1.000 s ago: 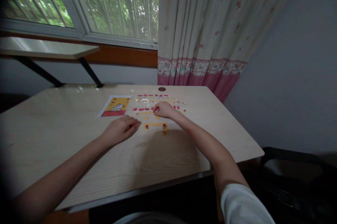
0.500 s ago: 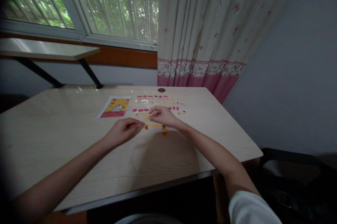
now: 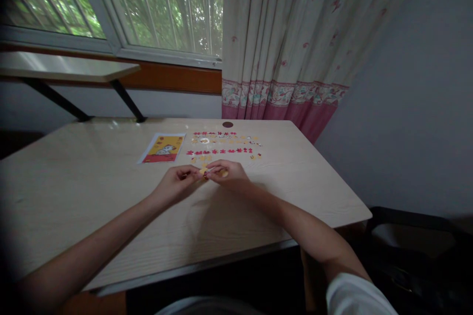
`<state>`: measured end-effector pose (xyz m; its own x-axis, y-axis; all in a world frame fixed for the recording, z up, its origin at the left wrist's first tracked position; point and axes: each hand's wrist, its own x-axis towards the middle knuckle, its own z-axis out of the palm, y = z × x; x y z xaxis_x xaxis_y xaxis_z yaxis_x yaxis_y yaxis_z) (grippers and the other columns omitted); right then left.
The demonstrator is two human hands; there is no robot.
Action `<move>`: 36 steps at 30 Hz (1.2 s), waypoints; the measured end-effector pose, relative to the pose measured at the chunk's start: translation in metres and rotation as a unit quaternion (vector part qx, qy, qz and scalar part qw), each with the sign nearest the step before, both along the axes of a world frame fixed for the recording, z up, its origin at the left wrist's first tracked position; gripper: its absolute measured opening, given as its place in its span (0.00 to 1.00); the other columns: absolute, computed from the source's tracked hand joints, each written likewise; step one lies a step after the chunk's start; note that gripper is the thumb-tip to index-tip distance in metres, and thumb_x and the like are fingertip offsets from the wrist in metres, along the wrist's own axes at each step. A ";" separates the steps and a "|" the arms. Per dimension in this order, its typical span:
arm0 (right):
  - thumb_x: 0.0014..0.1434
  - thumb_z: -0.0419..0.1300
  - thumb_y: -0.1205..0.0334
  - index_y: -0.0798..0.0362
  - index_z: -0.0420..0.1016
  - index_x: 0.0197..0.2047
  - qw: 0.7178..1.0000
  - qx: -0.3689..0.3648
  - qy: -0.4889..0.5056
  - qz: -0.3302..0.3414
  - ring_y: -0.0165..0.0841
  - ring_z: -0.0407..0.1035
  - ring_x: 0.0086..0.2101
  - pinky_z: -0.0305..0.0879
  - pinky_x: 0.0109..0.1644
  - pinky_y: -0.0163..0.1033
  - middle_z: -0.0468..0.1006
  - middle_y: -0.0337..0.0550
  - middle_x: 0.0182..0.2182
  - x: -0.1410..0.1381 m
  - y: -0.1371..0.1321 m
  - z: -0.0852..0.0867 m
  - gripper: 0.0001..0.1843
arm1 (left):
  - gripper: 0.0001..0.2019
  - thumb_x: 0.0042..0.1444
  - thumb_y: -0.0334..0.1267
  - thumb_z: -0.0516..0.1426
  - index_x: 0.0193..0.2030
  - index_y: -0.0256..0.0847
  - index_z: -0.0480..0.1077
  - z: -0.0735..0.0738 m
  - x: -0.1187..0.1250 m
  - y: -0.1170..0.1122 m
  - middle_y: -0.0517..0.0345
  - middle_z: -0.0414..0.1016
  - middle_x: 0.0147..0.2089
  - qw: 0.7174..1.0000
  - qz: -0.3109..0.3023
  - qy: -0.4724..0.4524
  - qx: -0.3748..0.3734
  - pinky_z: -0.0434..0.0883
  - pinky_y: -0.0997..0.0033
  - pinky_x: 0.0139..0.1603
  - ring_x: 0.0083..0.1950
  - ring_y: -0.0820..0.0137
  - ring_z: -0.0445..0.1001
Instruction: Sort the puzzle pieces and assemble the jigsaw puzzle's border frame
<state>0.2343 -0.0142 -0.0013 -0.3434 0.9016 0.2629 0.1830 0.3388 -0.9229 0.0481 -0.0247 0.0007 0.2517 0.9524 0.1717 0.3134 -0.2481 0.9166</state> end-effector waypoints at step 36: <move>0.51 0.63 0.56 0.49 0.75 0.37 0.923 0.182 -0.336 -0.045 0.33 0.65 0.38 0.53 0.44 0.39 0.77 0.38 0.34 -0.003 -0.009 -0.012 0.10 | 0.14 0.56 0.34 0.49 0.45 0.44 0.74 0.003 -0.038 0.017 0.53 0.67 0.38 0.904 -0.165 0.324 0.226 0.64 0.69 0.43 0.42 0.66 0.66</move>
